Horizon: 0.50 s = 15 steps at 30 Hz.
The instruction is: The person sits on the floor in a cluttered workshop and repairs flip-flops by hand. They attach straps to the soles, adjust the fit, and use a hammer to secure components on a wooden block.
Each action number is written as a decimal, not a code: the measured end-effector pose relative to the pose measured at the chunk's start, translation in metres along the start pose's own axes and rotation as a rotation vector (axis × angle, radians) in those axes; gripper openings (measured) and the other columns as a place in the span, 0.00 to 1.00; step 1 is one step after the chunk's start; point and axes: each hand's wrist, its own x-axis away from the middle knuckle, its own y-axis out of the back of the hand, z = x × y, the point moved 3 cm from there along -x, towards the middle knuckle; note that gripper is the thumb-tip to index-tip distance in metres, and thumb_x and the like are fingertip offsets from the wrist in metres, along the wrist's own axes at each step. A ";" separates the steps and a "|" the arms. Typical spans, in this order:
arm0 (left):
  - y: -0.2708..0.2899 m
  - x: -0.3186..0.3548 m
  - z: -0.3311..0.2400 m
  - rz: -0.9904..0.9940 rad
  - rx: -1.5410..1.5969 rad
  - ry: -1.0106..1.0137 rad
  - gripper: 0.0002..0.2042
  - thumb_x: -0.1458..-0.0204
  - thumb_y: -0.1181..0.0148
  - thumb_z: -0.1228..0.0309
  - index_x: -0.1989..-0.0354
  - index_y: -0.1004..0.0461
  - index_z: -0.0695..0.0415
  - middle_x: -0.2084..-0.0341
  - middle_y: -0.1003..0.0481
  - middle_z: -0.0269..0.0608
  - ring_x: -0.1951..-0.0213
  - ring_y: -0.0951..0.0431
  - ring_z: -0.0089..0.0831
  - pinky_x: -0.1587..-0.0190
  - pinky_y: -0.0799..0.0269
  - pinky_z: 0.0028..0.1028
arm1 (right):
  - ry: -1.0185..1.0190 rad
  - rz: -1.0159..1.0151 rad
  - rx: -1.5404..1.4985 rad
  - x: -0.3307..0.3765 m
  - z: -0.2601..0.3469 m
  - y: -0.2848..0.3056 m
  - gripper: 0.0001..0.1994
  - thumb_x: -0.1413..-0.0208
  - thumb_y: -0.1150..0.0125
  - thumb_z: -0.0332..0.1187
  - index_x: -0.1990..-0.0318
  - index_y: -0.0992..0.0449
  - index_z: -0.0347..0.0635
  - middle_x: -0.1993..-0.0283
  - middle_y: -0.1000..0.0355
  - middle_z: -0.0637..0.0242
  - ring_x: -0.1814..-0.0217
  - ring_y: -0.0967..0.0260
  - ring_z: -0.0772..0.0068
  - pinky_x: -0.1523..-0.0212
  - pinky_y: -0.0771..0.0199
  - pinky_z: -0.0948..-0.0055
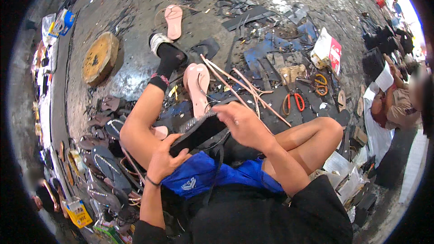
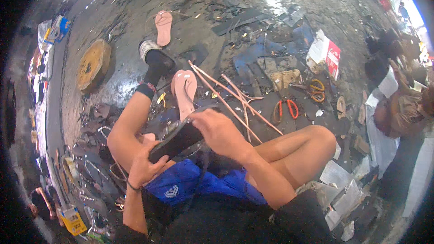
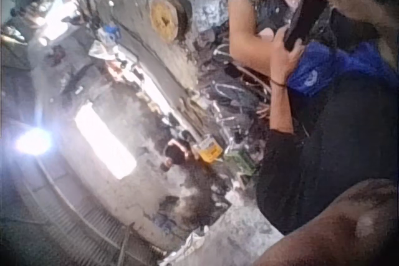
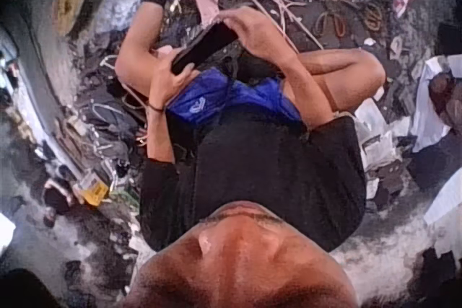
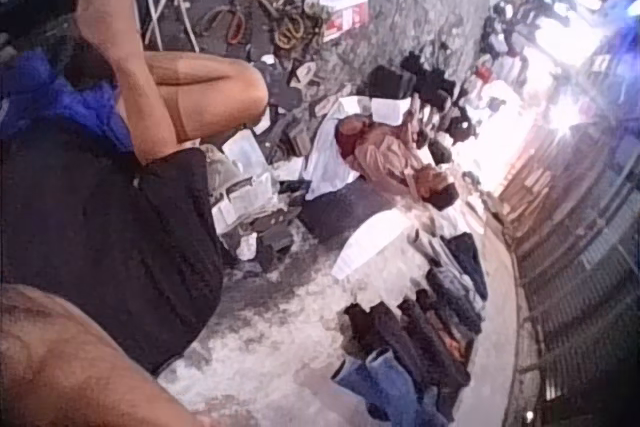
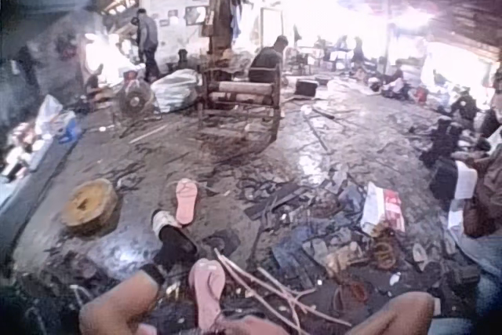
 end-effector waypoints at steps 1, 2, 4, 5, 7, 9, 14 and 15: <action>0.001 0.001 0.021 -0.016 0.049 0.009 0.20 0.50 0.31 0.69 0.50 0.26 0.64 0.60 0.20 0.51 0.56 0.19 0.42 0.52 0.25 0.34 | -0.229 -0.043 -0.467 -0.001 -0.013 0.007 0.15 0.33 0.45 0.33 0.43 0.26 0.39 0.60 0.22 0.66 0.53 0.23 0.67 0.49 0.25 0.65; 0.003 0.005 0.025 -0.038 0.155 0.036 0.20 0.51 0.31 0.70 0.50 0.25 0.64 0.60 0.20 0.48 0.57 0.19 0.37 0.52 0.25 0.32 | -0.284 -0.161 -0.903 -0.002 -0.034 0.010 0.15 0.30 0.47 0.37 0.45 0.26 0.35 0.63 0.22 0.66 0.58 0.21 0.69 0.52 0.21 0.67; 0.004 0.012 0.030 -0.078 0.306 0.095 0.19 0.51 0.29 0.73 0.51 0.24 0.64 0.60 0.19 0.43 0.57 0.20 0.31 0.52 0.25 0.30 | -0.370 -0.291 -1.298 -0.001 -0.043 0.016 0.15 0.31 0.46 0.37 0.47 0.26 0.35 0.62 0.23 0.65 0.56 0.21 0.66 0.50 0.19 0.64; 0.003 0.016 0.033 -0.094 0.353 0.123 0.19 0.52 0.29 0.73 0.51 0.24 0.64 0.60 0.19 0.42 0.57 0.20 0.29 0.51 0.26 0.29 | -0.360 -0.348 -1.415 -0.001 -0.048 0.016 0.14 0.31 0.45 0.37 0.46 0.26 0.36 0.61 0.23 0.65 0.57 0.21 0.65 0.50 0.19 0.63; 0.001 0.020 0.040 -0.160 0.466 0.145 0.19 0.52 0.28 0.75 0.51 0.24 0.64 0.60 0.19 0.39 0.58 0.21 0.27 0.51 0.26 0.27 | -0.341 -0.472 -1.524 -0.002 -0.056 0.021 0.13 0.31 0.45 0.36 0.46 0.26 0.37 0.60 0.23 0.65 0.58 0.22 0.66 0.51 0.19 0.63; 0.011 0.025 0.046 -0.284 0.582 0.140 0.19 0.52 0.28 0.76 0.51 0.24 0.64 0.60 0.19 0.39 0.58 0.20 0.26 0.50 0.25 0.27 | -0.339 -0.504 -1.590 -0.004 -0.064 0.017 0.13 0.32 0.43 0.35 0.46 0.26 0.39 0.60 0.23 0.65 0.59 0.22 0.66 0.52 0.18 0.63; -0.001 0.027 0.056 -0.816 1.390 0.238 0.21 0.46 0.38 0.61 0.49 0.25 0.63 0.55 0.22 0.42 0.52 0.21 0.36 0.47 0.25 0.36 | -0.362 -0.232 -0.925 0.007 -0.039 -0.014 0.12 0.36 0.38 0.32 0.48 0.22 0.41 0.63 0.26 0.67 0.64 0.26 0.72 0.60 0.24 0.73; -0.003 0.027 0.044 -0.726 1.132 0.253 0.20 0.46 0.39 0.63 0.48 0.26 0.63 0.55 0.22 0.41 0.53 0.22 0.36 0.45 0.27 0.34 | -0.320 -0.135 -0.665 0.013 -0.024 -0.026 0.12 0.37 0.37 0.31 0.48 0.22 0.43 0.64 0.27 0.67 0.66 0.27 0.73 0.61 0.26 0.74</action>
